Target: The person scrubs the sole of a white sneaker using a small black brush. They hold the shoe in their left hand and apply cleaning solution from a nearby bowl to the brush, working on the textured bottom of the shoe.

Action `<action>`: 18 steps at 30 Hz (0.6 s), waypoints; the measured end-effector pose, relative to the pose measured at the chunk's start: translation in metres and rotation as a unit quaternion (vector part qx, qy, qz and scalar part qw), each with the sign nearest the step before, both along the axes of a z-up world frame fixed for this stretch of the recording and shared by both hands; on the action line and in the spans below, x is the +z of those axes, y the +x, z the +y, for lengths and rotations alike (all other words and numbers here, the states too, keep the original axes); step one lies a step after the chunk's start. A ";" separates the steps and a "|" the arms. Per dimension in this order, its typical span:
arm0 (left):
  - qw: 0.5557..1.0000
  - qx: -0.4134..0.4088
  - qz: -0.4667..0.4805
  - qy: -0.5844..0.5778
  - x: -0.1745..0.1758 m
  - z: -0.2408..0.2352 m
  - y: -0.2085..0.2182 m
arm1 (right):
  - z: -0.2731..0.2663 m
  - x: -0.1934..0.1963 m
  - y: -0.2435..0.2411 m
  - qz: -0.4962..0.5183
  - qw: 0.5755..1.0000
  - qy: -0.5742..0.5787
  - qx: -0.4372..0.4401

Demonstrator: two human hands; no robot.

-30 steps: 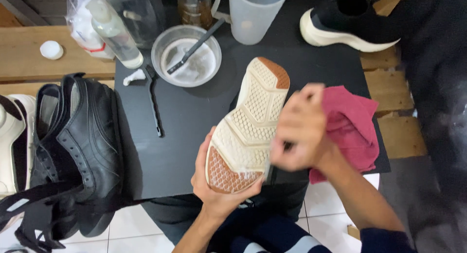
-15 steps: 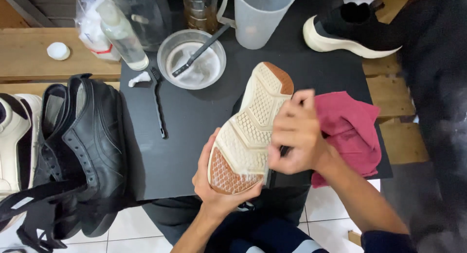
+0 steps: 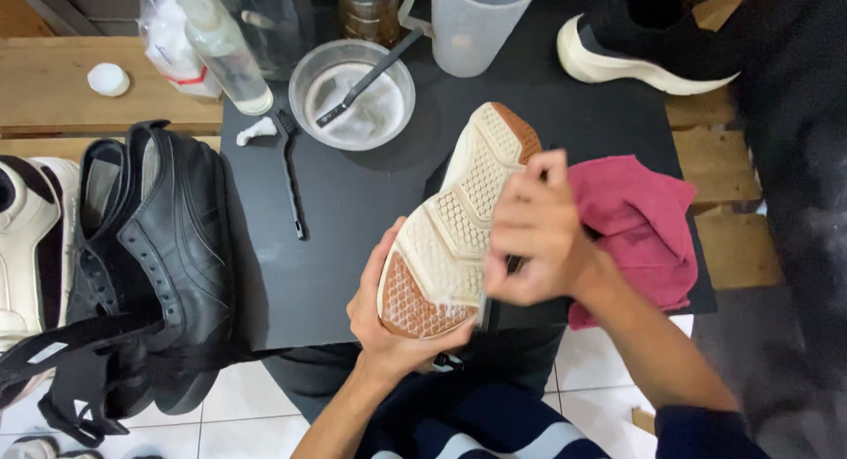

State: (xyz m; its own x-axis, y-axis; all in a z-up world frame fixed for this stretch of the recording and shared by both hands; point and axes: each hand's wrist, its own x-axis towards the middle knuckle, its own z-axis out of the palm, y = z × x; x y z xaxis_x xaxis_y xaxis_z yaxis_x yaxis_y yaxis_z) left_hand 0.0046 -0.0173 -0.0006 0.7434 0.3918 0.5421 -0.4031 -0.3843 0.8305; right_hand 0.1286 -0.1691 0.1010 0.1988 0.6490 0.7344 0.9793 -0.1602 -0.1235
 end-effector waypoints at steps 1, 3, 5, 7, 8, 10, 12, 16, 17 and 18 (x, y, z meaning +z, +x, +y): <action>1.000 -0.002 0.003 0.000 0.001 0.001 0.001 | -0.008 -0.004 0.014 0.003 1.000 0.000 -0.002; 1.000 -0.016 0.004 -0.015 0.005 0.004 0.001 | -0.022 -0.011 0.041 -0.034 0.996 -0.003 -0.078; 0.999 -0.019 0.024 -0.017 0.004 0.004 -0.005 | -0.004 -0.001 0.015 -0.032 0.998 0.003 -0.045; 0.999 -0.024 0.043 -0.017 0.004 0.005 -0.001 | 0.002 0.002 0.013 -0.031 0.999 0.010 -0.014; 1.000 -0.010 0.022 -0.008 0.005 0.005 0.000 | -0.002 -0.001 0.019 -0.038 0.999 0.001 -0.026; 1.000 0.004 0.012 -0.001 0.005 0.003 -0.006 | -0.007 -0.006 0.019 -0.036 0.999 -0.010 -0.038; 0.998 -0.002 0.062 -0.012 0.006 0.005 -0.004 | -0.006 -0.003 0.020 -0.059 0.995 -0.008 -0.076; 0.998 -0.011 0.048 -0.027 0.002 0.002 -0.003 | -0.005 -0.006 0.015 -0.038 0.999 -0.005 -0.024; 0.999 -0.014 0.031 -0.023 0.005 0.002 -0.002 | -0.010 -0.008 0.025 -0.036 0.998 0.004 -0.055; 1.000 -0.016 0.013 -0.019 0.009 0.002 -0.002 | -0.014 -0.011 0.035 -0.033 0.996 0.013 -0.085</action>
State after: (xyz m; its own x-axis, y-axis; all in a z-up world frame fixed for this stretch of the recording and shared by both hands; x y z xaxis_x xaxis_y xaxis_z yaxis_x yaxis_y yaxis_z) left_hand 0.0026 -0.0153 0.0080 0.7704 0.3872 0.5066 -0.3922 -0.3386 0.8553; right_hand 0.1638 -0.1836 0.0904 0.2547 0.5899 0.7662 0.9443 -0.3225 -0.0657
